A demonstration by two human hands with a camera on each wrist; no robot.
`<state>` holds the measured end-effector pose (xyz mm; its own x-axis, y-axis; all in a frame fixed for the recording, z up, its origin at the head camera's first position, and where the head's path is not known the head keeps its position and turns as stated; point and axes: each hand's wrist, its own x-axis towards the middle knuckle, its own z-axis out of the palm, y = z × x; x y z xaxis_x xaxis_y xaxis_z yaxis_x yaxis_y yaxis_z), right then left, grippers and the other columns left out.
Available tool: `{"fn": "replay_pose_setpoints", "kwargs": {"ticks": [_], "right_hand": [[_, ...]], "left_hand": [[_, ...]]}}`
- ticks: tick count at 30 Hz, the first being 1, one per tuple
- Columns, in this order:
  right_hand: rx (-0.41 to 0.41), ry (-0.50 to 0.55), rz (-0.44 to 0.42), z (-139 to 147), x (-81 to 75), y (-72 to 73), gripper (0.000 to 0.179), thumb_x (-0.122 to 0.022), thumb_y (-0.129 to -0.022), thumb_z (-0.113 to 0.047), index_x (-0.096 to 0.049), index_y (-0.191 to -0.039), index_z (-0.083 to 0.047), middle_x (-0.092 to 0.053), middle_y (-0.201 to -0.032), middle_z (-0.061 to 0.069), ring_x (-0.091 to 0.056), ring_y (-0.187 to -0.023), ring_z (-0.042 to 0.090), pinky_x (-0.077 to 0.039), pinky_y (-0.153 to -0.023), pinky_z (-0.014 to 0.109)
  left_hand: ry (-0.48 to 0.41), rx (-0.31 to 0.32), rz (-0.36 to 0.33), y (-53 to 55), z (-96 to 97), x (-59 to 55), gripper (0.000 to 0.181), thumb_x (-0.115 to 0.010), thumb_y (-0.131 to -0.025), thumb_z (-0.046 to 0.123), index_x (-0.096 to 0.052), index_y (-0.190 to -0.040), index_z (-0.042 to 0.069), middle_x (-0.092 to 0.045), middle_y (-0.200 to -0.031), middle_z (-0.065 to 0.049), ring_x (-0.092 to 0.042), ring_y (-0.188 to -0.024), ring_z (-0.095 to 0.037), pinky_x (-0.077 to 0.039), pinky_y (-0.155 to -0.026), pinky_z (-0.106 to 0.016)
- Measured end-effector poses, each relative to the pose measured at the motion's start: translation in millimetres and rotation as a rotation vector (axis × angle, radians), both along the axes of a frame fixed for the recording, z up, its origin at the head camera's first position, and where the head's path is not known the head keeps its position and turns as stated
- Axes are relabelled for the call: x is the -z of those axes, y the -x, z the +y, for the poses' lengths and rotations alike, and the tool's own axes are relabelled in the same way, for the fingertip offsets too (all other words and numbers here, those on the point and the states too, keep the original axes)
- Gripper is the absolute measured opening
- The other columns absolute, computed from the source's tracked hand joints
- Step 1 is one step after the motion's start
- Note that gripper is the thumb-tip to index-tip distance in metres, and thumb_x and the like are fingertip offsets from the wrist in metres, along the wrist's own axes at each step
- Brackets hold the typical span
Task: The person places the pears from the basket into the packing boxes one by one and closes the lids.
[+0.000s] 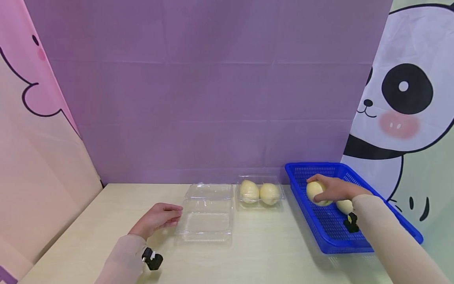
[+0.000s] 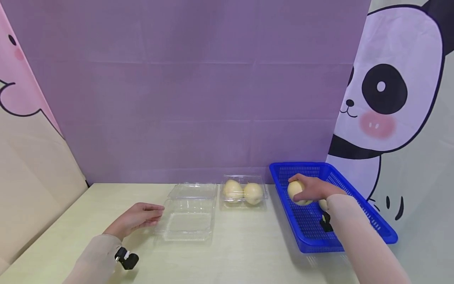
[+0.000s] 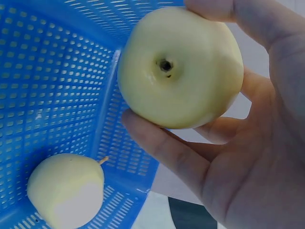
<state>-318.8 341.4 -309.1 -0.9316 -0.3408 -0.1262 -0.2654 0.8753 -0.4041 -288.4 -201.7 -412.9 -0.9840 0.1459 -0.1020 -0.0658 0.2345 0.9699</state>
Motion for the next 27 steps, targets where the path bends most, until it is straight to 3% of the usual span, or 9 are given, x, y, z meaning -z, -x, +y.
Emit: {"fn": "replay_pose_setpoints", "kwargs": {"ticks": [9, 16, 23, 27], "right_hand": [[-0.018, 0.028, 0.032, -6.7, -10.6, -6.7, 0.064, -0.075, -0.086, -0.030, -0.047, -0.140, -0.014, -0.056, -0.112, 0.014, -0.053, -0.095, 0.031, -0.046, -0.072, 0.040], [-0.061, 0.021, 0.067, -11.3, -16.6, -7.1, 0.060, -0.076, -0.087, -0.030, -0.050, -0.138, -0.015, -0.056, -0.121, 0.015, -0.053, -0.098, 0.032, -0.049, -0.077, 0.045], [-0.054, 0.030, 0.062, -18.9, -22.5, -9.2, 0.060, -0.076, -0.087, -0.030, -0.049, -0.139, -0.017, -0.055, -0.121, 0.015, -0.052, -0.096, 0.031, -0.047, -0.071, 0.038], [-0.066, 0.027, 0.072, -22.7, -24.8, -9.8, 0.061, -0.076, -0.086, -0.030, -0.049, -0.139, -0.017, -0.055, -0.122, 0.015, -0.052, -0.098, 0.032, -0.048, -0.072, 0.040]], "left_hand": [[0.013, -0.006, 0.001, -0.1, 0.3, -0.7, 0.037, -0.062, -0.097, 0.001, -0.054, -0.127, -0.021, -0.067, -0.097, -0.012, -0.062, -0.079, -0.012, -0.059, -0.072, -0.025], [0.021, -0.016, 0.000, -0.4, 1.0, -0.4, 0.037, -0.062, -0.097, 0.002, -0.054, -0.127, -0.020, -0.067, -0.099, -0.014, -0.063, -0.080, -0.013, -0.059, -0.073, -0.026], [0.013, -0.017, -0.007, 0.3, 0.8, 0.8, 0.036, -0.062, -0.098, 0.001, -0.055, -0.126, -0.020, -0.067, -0.098, -0.013, -0.062, -0.079, -0.013, -0.059, -0.071, -0.025], [0.017, -0.014, -0.009, 0.6, 0.3, 0.8, 0.037, -0.061, -0.098, 0.002, -0.054, -0.127, -0.020, -0.067, -0.100, -0.014, -0.062, -0.080, -0.013, -0.059, -0.072, -0.025]]}}
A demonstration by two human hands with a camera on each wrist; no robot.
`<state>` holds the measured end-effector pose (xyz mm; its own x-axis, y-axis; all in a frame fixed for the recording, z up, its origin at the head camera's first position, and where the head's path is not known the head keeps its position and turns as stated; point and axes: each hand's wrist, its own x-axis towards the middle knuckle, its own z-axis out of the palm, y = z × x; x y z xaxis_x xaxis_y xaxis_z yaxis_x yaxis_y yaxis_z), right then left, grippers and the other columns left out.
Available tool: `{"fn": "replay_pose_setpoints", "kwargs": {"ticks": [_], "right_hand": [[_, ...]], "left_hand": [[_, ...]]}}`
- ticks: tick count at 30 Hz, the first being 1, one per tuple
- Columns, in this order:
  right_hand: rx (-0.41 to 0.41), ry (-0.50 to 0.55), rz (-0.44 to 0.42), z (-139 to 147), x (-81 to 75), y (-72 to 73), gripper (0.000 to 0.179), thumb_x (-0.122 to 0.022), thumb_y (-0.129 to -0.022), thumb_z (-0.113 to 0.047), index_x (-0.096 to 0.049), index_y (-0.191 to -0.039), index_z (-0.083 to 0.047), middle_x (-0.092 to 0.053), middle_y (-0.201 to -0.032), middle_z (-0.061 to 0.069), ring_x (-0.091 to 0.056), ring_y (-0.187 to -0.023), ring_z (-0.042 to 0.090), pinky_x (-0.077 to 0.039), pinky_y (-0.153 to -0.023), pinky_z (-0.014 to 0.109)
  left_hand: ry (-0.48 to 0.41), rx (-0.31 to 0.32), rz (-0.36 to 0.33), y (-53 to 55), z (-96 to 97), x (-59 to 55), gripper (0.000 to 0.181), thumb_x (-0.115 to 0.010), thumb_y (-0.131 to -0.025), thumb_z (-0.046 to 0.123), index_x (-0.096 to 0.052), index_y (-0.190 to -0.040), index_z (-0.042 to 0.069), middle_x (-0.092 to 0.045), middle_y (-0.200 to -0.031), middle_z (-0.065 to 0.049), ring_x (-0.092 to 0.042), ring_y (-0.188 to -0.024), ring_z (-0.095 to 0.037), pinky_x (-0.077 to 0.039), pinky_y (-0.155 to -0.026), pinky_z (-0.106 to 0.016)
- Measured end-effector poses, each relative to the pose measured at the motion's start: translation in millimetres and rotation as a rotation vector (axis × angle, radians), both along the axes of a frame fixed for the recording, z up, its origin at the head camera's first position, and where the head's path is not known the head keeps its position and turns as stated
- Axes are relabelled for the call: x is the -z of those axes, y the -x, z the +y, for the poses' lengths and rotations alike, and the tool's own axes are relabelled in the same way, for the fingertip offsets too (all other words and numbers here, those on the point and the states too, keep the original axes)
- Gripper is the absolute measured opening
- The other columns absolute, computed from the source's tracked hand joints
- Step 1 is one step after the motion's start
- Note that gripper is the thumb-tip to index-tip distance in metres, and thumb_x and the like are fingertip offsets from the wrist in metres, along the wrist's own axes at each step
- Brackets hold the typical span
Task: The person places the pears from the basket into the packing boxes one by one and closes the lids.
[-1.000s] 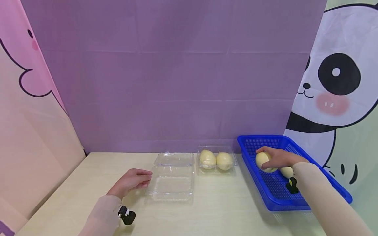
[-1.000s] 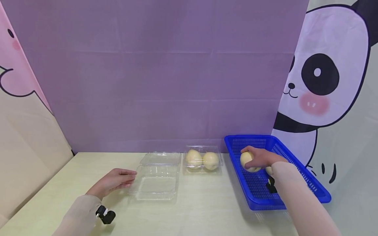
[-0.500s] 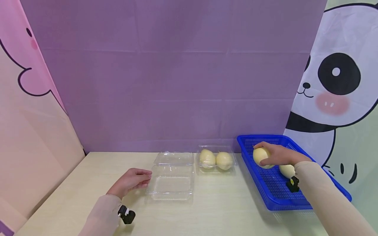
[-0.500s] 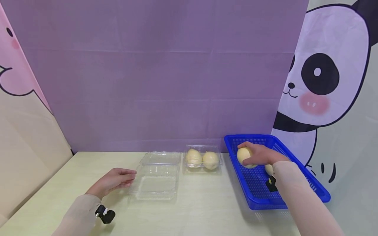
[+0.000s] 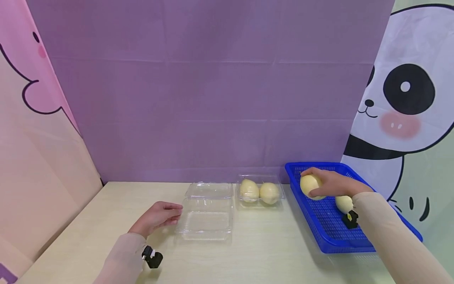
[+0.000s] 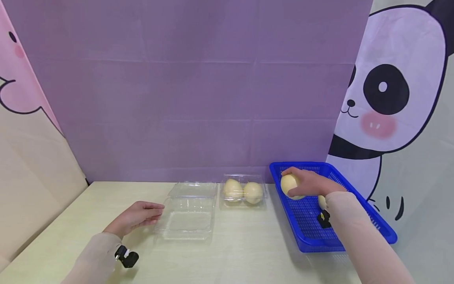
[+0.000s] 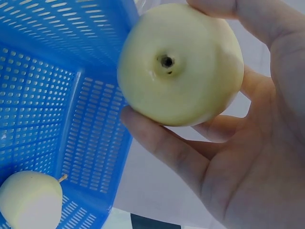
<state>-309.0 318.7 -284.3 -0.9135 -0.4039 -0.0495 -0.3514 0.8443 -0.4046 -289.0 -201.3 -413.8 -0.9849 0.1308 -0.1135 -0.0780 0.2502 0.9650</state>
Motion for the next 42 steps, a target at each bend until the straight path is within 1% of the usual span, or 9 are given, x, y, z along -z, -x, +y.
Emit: {"fn": "replay_pose_setpoints", "kwargs": {"ticks": [3, 8, 11, 17, 18, 26, 35, 38, 42], "right_hand": [[-0.005, -0.009, 0.011, -3.0, -0.7, 0.7, 0.061, -0.076, -0.087, -0.032, -0.049, -0.140, -0.018, -0.055, -0.124, 0.015, -0.052, -0.099, 0.032, -0.049, -0.072, 0.042], [-0.010, -0.019, 0.018, -10.3, -2.0, 1.8, 0.061, -0.076, -0.086, -0.032, -0.050, -0.140, -0.021, -0.054, -0.127, 0.015, -0.052, -0.098, 0.031, -0.048, -0.070, 0.038], [-0.021, -0.028, 0.026, -16.1, -3.3, 1.5, 0.061, -0.075, -0.086, -0.032, -0.050, -0.140, -0.021, -0.054, -0.129, 0.016, -0.052, -0.099, 0.032, -0.048, -0.070, 0.038], [-0.032, -0.035, 0.045, -28.9, -5.6, -1.1, 0.060, -0.076, -0.085, -0.031, -0.051, -0.138, -0.022, -0.055, -0.126, 0.015, -0.053, -0.101, 0.033, -0.049, -0.072, 0.041], [-0.037, -0.034, 0.051, -30.7, -5.5, -1.3, 0.060, -0.077, -0.084, -0.031, -0.052, -0.138, -0.021, -0.056, -0.125, 0.014, -0.053, -0.101, 0.033, -0.050, -0.073, 0.041], [-0.078, -0.053, 0.060, -45.8, -5.0, -2.9, 0.059, -0.076, -0.084, -0.030, -0.052, -0.138, -0.023, -0.056, -0.122, 0.011, -0.052, -0.099, 0.031, -0.049, -0.072, 0.039], [-0.117, -0.025, 0.052, -60.1, -3.8, -3.0, 0.059, -0.076, -0.084, -0.028, -0.053, -0.137, -0.021, -0.057, -0.116, 0.009, -0.053, -0.097, 0.029, -0.050, -0.072, 0.039], [-0.139, -0.005, 0.045, -64.2, -2.4, -2.2, 0.059, -0.077, -0.083, -0.027, -0.053, -0.137, -0.020, -0.057, -0.114, 0.009, -0.054, -0.095, 0.028, -0.051, -0.072, 0.038], [-0.153, 0.011, 0.032, -69.2, 0.1, -1.1, 0.059, -0.077, -0.083, -0.026, -0.054, -0.137, -0.023, -0.057, -0.114, 0.008, -0.054, -0.094, 0.027, -0.051, -0.072, 0.037]], "left_hand": [[0.008, 0.000, 0.000, 0.1, 0.1, -0.8, 0.037, -0.061, -0.098, 0.002, -0.054, -0.127, -0.020, -0.067, -0.101, -0.014, -0.062, -0.080, -0.013, -0.059, -0.073, -0.026], [0.017, -0.003, -0.002, -0.4, 0.5, -1.5, 0.038, -0.062, -0.098, 0.003, -0.054, -0.127, -0.019, -0.068, -0.101, -0.014, -0.063, -0.080, -0.013, -0.059, -0.073, -0.026], [0.014, -0.008, -0.007, -0.7, 1.1, -1.6, 0.037, -0.062, -0.098, 0.003, -0.055, -0.127, -0.019, -0.068, -0.101, -0.014, -0.063, -0.080, -0.013, -0.059, -0.073, -0.026], [0.012, -0.015, -0.009, -0.4, 1.5, -1.2, 0.035, -0.062, -0.097, 0.002, -0.056, -0.126, -0.018, -0.067, -0.100, -0.016, -0.063, -0.079, -0.013, -0.059, -0.072, -0.025], [0.014, -0.008, -0.006, -0.3, 1.4, -1.1, 0.036, -0.062, -0.097, 0.001, -0.056, -0.126, -0.019, -0.067, -0.100, -0.016, -0.063, -0.080, -0.013, -0.059, -0.072, -0.025], [0.002, -0.001, -0.001, 0.8, 0.4, -0.7, 0.036, -0.063, -0.097, 0.002, -0.055, -0.126, -0.019, -0.067, -0.097, -0.014, -0.063, -0.079, -0.013, -0.059, -0.072, -0.026], [-0.005, 0.008, -0.002, 1.5, -0.9, 0.6, 0.037, -0.063, -0.097, 0.002, -0.054, -0.126, -0.020, -0.066, -0.096, -0.012, -0.062, -0.079, -0.013, -0.059, -0.072, -0.025], [-0.005, 0.008, -0.002, 1.5, -1.0, 0.5, 0.037, -0.063, -0.097, 0.002, -0.054, -0.126, -0.020, -0.066, -0.097, -0.012, -0.062, -0.080, -0.013, -0.059, -0.072, -0.025], [0.000, -0.005, -0.004, 0.8, 0.8, 0.6, 0.037, -0.063, -0.097, 0.002, -0.055, -0.126, -0.019, -0.067, -0.099, -0.015, -0.063, -0.080, -0.014, -0.059, -0.072, -0.026]]}}
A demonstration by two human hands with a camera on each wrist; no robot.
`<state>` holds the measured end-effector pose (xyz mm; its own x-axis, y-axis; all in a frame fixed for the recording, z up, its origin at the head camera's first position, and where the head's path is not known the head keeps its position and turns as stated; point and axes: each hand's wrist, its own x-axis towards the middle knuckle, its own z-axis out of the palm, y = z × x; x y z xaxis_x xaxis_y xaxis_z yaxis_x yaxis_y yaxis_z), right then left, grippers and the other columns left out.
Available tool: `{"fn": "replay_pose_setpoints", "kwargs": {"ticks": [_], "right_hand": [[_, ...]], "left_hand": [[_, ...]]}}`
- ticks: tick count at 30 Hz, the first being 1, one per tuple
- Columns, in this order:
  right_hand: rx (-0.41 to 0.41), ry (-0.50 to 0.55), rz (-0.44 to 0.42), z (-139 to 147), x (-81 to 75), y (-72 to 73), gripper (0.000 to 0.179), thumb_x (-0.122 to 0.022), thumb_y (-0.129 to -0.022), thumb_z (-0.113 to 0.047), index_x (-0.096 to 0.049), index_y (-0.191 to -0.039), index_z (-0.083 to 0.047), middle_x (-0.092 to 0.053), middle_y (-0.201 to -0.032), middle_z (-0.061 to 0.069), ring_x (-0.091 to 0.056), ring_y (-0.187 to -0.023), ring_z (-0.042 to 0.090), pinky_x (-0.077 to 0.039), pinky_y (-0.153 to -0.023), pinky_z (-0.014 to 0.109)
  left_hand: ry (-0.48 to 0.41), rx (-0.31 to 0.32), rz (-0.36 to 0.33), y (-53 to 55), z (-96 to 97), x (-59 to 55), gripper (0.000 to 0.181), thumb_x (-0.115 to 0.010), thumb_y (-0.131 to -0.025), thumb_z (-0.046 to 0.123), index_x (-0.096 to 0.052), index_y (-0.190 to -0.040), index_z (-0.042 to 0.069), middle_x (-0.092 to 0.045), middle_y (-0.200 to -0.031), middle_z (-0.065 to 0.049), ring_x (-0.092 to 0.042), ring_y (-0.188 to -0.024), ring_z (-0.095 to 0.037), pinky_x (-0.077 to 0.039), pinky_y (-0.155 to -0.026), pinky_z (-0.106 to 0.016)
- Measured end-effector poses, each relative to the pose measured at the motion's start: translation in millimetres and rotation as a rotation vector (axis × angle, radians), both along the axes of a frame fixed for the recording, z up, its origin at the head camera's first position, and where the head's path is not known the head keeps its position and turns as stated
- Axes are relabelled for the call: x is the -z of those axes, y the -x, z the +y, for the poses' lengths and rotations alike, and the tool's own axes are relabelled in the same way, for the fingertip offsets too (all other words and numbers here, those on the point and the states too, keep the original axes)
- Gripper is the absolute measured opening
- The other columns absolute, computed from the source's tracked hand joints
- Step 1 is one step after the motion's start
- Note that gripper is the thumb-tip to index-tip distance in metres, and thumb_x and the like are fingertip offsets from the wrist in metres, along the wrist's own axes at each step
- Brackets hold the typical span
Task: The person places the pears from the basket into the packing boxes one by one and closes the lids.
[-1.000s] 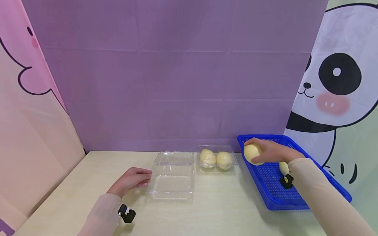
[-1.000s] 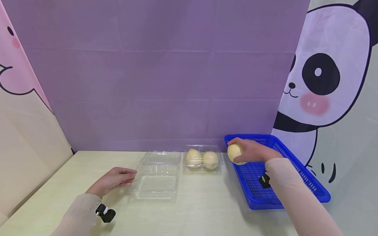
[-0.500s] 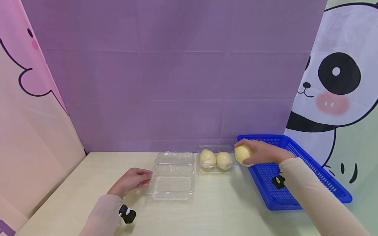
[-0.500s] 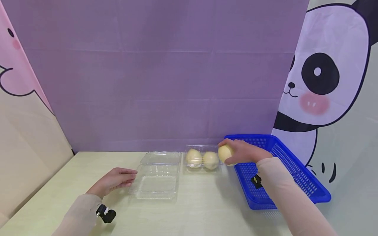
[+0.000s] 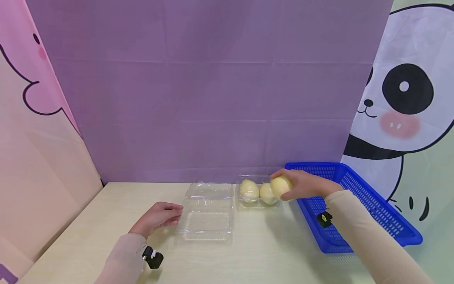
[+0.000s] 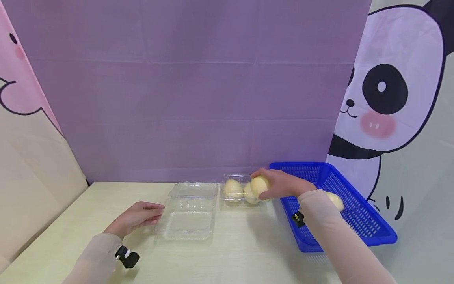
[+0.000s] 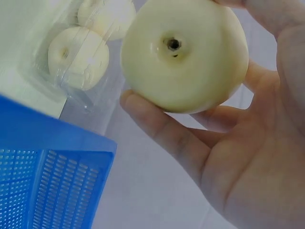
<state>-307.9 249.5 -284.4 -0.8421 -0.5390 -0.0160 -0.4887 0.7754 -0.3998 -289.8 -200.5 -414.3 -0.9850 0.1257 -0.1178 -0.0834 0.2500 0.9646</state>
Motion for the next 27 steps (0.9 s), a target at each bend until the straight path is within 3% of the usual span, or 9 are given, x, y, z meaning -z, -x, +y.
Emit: {"fn": "replay_pose_setpoints", "kwargs": {"ticks": [27], "right_hand": [[-0.128, 0.063, -0.029, -46.7, 15.0, 4.6, 0.060, -0.076, -0.083, -0.024, -0.053, -0.138, -0.022, -0.058, -0.122, 0.007, -0.056, -0.093, 0.025, -0.053, -0.069, 0.036]], "left_hand": [[0.007, -0.015, -0.010, 0.1, 1.0, 0.3, 0.036, -0.062, -0.098, 0.002, -0.056, -0.127, -0.018, -0.067, -0.103, -0.016, -0.063, -0.080, -0.014, -0.059, -0.073, -0.026]]}}
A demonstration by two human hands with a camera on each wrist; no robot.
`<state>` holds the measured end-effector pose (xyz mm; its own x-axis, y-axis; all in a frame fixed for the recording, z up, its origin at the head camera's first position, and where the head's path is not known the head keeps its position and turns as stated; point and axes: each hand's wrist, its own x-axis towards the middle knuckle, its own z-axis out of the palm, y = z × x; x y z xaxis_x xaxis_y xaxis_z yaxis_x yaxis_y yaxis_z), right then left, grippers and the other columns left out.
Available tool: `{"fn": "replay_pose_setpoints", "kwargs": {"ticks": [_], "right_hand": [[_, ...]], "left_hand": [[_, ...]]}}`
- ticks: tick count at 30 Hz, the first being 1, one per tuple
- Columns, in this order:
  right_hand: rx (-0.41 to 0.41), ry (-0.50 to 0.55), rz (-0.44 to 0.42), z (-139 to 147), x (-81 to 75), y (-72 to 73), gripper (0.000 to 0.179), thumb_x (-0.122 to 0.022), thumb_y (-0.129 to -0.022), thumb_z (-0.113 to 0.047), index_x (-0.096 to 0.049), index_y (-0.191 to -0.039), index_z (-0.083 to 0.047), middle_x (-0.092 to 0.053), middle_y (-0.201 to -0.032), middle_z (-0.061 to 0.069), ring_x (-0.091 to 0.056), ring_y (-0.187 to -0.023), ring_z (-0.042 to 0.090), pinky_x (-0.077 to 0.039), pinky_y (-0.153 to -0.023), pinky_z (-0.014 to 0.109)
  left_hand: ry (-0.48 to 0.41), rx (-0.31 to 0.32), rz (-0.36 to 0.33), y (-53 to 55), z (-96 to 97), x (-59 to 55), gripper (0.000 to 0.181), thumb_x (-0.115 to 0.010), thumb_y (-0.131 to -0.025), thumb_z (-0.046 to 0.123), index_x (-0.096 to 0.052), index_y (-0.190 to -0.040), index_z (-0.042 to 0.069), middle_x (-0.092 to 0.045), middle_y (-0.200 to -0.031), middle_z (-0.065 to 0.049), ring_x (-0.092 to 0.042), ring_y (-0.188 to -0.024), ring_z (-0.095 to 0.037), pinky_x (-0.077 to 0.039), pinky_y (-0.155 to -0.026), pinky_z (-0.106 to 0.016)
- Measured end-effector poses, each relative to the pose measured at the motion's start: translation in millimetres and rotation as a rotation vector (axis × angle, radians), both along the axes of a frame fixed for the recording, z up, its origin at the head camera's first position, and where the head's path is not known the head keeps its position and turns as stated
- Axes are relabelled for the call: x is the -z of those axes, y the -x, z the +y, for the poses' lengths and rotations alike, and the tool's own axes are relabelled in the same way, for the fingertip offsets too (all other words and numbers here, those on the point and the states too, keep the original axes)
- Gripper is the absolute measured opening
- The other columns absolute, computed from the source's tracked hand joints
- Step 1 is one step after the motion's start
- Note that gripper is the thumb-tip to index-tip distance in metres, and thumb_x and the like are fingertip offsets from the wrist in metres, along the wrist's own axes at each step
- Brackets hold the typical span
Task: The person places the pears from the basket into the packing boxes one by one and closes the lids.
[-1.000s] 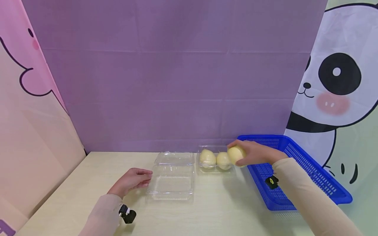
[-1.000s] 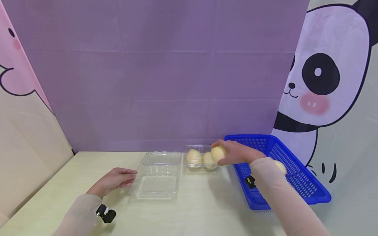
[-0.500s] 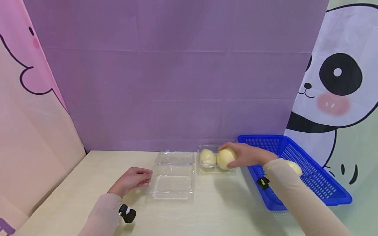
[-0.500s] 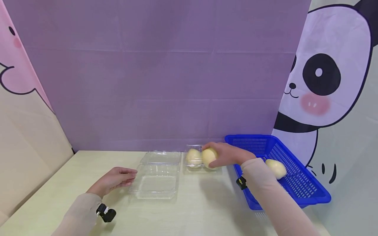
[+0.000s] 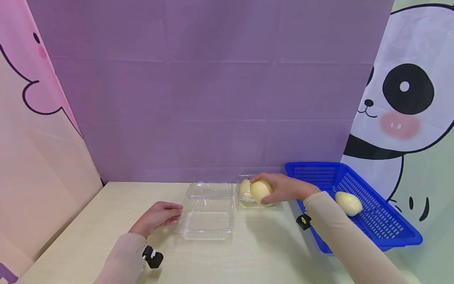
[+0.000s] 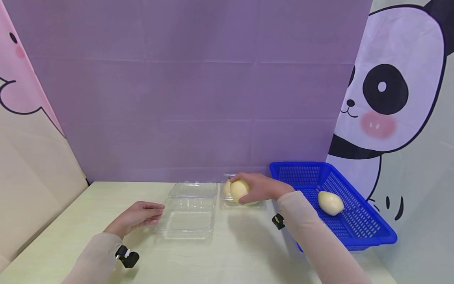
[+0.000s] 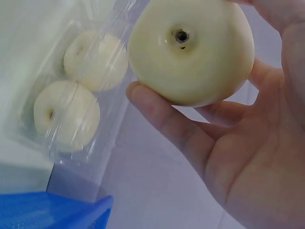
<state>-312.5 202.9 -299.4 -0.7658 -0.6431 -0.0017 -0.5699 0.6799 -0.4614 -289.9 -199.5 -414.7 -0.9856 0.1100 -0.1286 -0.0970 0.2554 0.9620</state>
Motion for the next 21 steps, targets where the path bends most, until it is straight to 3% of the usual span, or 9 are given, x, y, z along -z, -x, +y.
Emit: {"fn": "replay_pose_setpoints", "kwargs": {"ticks": [7, 15, 21], "right_hand": [[-0.034, 0.041, -0.003, -12.9, 8.4, 4.9, 0.062, -0.077, -0.083, -0.021, -0.053, -0.140, -0.019, -0.057, -0.126, 0.007, -0.056, -0.093, 0.024, -0.052, -0.071, 0.037], [-0.040, 0.077, -0.031, -25.9, 19.9, 7.1, 0.057, -0.078, -0.084, -0.022, -0.054, -0.136, -0.029, -0.058, -0.122, 0.001, -0.057, -0.092, 0.023, -0.052, -0.072, 0.037], [-0.062, 0.090, -0.017, -33.9, 24.4, 6.6, 0.059, -0.077, -0.085, -0.027, -0.053, -0.138, -0.027, -0.057, -0.126, 0.001, -0.057, -0.093, 0.023, -0.052, -0.072, 0.037]], "left_hand": [[0.002, -0.003, 0.002, 1.2, -0.2, -0.1, 0.037, -0.064, -0.097, 0.004, -0.056, -0.127, -0.017, -0.067, -0.103, -0.016, -0.063, -0.080, -0.013, -0.059, -0.072, -0.025], [-0.004, -0.012, -0.008, 0.6, 0.5, -1.4, 0.036, -0.063, -0.097, 0.003, -0.057, -0.127, -0.017, -0.067, -0.103, -0.017, -0.063, -0.079, -0.013, -0.059, -0.072, -0.025], [0.002, -0.006, -0.009, 0.2, 0.1, -1.1, 0.037, -0.062, -0.098, 0.003, -0.056, -0.127, -0.017, -0.067, -0.103, -0.017, -0.062, -0.080, -0.013, -0.059, -0.072, -0.025]]}}
